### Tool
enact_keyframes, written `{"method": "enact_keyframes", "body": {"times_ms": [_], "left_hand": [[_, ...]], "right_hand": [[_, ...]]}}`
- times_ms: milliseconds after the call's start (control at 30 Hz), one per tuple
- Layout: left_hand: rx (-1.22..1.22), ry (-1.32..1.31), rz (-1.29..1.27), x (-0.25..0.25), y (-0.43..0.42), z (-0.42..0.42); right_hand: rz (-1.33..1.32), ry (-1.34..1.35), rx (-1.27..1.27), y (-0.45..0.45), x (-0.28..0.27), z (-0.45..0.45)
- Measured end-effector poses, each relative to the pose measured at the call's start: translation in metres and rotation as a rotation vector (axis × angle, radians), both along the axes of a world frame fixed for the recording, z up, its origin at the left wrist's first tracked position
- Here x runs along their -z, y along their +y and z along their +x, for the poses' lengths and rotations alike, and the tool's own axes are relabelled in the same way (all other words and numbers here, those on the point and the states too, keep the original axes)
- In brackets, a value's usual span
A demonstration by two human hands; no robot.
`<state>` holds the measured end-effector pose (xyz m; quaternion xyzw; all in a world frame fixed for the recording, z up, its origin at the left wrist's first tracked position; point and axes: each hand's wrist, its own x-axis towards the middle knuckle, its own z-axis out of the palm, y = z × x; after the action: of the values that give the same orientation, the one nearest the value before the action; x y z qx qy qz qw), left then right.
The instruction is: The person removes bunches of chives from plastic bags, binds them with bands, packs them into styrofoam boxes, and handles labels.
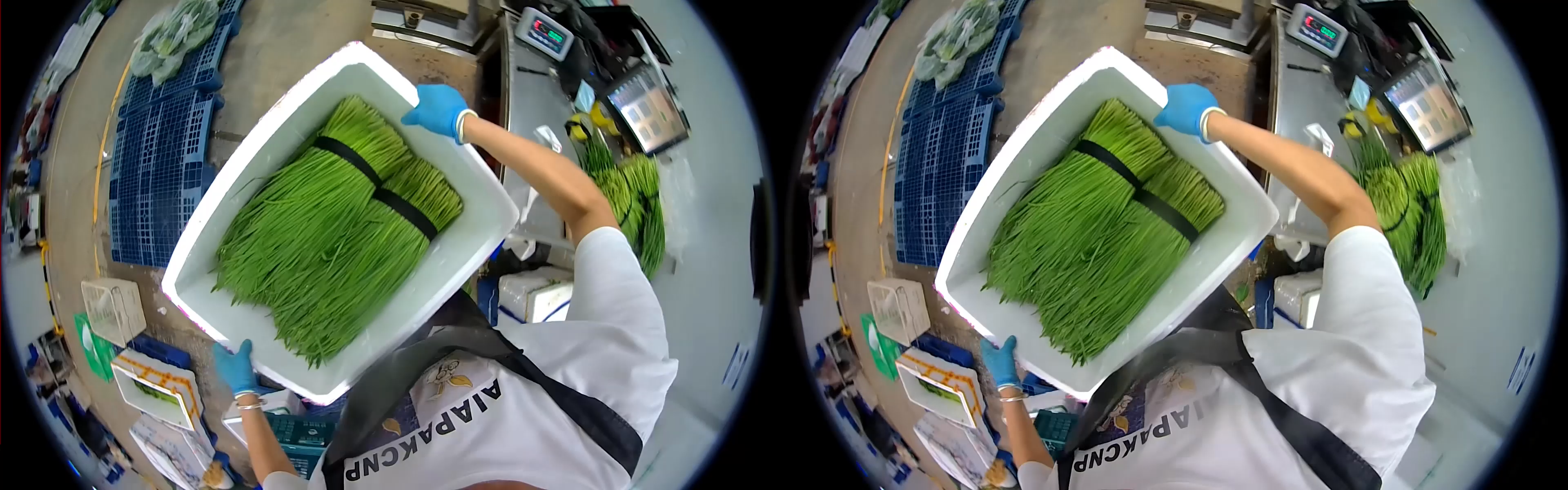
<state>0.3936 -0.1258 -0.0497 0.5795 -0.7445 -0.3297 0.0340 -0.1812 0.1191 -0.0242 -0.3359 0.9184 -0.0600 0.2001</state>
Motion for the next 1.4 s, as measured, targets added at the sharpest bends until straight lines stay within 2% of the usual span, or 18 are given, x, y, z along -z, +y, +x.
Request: {"method": "enact_keyframes", "body": {"times_ms": [167,200,267,333,400,467,500,533,600,700,867,1000,1100,1167,1233,1267,1367,1400], "left_hand": [[-0.319,0.24,0.138,0.043,0.09,-0.115],[-0.312,0.082,0.155,0.052,0.101,-0.139],[-0.391,0.233,0.163,0.075,0.134,-0.194],[-0.441,0.288,0.214,0.089,0.152,-0.235],[-0.466,0.349,0.289,0.095,0.166,-0.256],[-0.585,0.342,0.399,0.074,0.179,-0.292],[-0.634,0.347,0.463,0.064,0.184,-0.313],[-0.603,0.379,0.506,0.06,0.19,-0.328],[-0.494,0.307,0.453,0.093,0.202,-0.331],[-0.433,0.296,0.433,0.099,0.198,-0.351],[-0.391,0.257,0.439,0.094,0.192,-0.363],[-0.362,0.161,0.456,0.085,0.187,-0.368],[-0.329,0.176,0.462,0.102,0.187,-0.357],[-0.31,0.206,0.526,0.101,0.186,-0.36],[-0.292,0.216,0.645,0.079,0.179,-0.368],[-0.216,0.193,0.602,0.09,0.174,-0.359],[0.009,0.108,0.919,0.087,0.144,-0.343],[0.117,0.057,0.895,0.09,0.136,-0.335]], "right_hand": [[-0.075,0.073,-0.118,-0.032,0.015,-0.14],[-0.042,0.142,-0.142,-0.042,0.021,-0.166],[-0.041,0.317,-0.195,-0.051,0.036,-0.221],[-0.007,0.339,-0.22,-0.064,0.038,-0.265],[0.034,0.333,-0.234,-0.072,0.037,-0.287],[0.002,0.319,-0.242,-0.082,0.038,-0.309],[0.094,0.296,-0.23,-0.09,0.04,-0.323],[0.154,0.276,-0.218,-0.095,0.035,-0.328],[0.242,0.237,-0.213,-0.102,0.041,-0.343],[0.315,0.232,-0.239,-0.109,0.079,-0.372],[0.199,0.282,-0.165,-0.096,0.149,-0.409],[0.257,0.197,-0.185,-0.098,0.125,-0.397],[0.083,0.056,-0.061,-0.09,0.148,-0.409],[-0.138,0.243,0.001,-0.071,0.108,-0.363],[-0.303,0.232,-0.037,-0.043,0.06,-0.311],[-0.433,0.269,-0.081,-0.028,0.061,-0.295],[-0.188,-0.171,0.102,0.04,-0.001,-0.207],[-0.26,-0.179,0.172,0.069,-0.01,-0.174]]}}
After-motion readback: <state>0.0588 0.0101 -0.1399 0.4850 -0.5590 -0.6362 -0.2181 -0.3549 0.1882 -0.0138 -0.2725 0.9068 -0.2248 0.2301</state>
